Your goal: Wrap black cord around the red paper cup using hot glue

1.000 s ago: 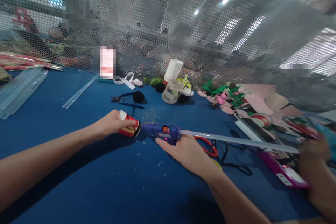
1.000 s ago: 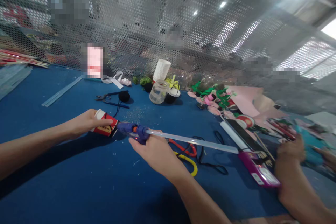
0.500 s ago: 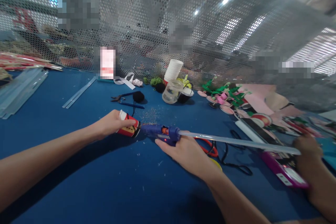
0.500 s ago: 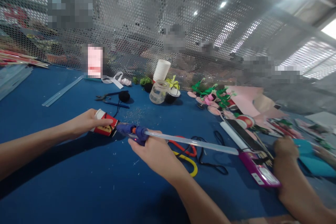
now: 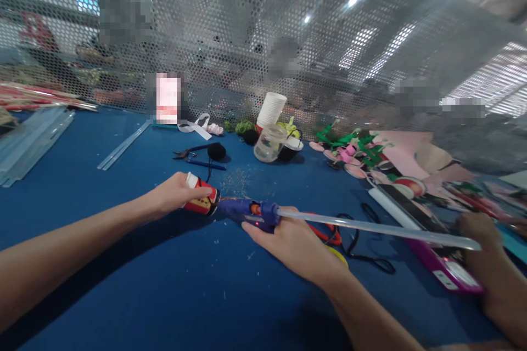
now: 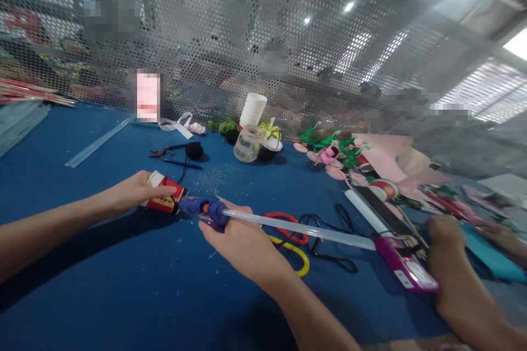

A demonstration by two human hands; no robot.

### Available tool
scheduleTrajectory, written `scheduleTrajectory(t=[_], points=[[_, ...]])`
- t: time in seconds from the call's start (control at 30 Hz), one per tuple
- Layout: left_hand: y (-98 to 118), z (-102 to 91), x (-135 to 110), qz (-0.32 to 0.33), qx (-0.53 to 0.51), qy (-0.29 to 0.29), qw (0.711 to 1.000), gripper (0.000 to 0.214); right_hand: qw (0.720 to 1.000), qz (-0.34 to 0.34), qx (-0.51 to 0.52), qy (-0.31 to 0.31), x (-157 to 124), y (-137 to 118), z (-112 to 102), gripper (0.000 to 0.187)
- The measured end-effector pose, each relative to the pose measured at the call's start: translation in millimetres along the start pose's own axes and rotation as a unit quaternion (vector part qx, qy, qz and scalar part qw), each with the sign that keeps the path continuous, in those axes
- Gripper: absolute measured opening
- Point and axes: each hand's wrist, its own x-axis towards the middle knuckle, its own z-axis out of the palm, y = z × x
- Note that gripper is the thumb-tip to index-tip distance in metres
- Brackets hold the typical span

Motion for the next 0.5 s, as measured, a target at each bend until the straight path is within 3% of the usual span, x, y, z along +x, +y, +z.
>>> scheduleTrajectory(t=[0.23, 0.5], points=[[1.8, -0.7, -1.9, 0.0, 0.003, 0.005, 1.0, 0.034, 1.0, -0.01, -0.023, -0.007, 2.9, 1.5, 1.3, 0.019], [5.0, 1.1, -4.1, 0.003, 0.05, 0.002, 0.999, 0.035, 0.999, 0.032, -0.001, 0.012, 9.0, 0.2, -2.3, 0.022]])
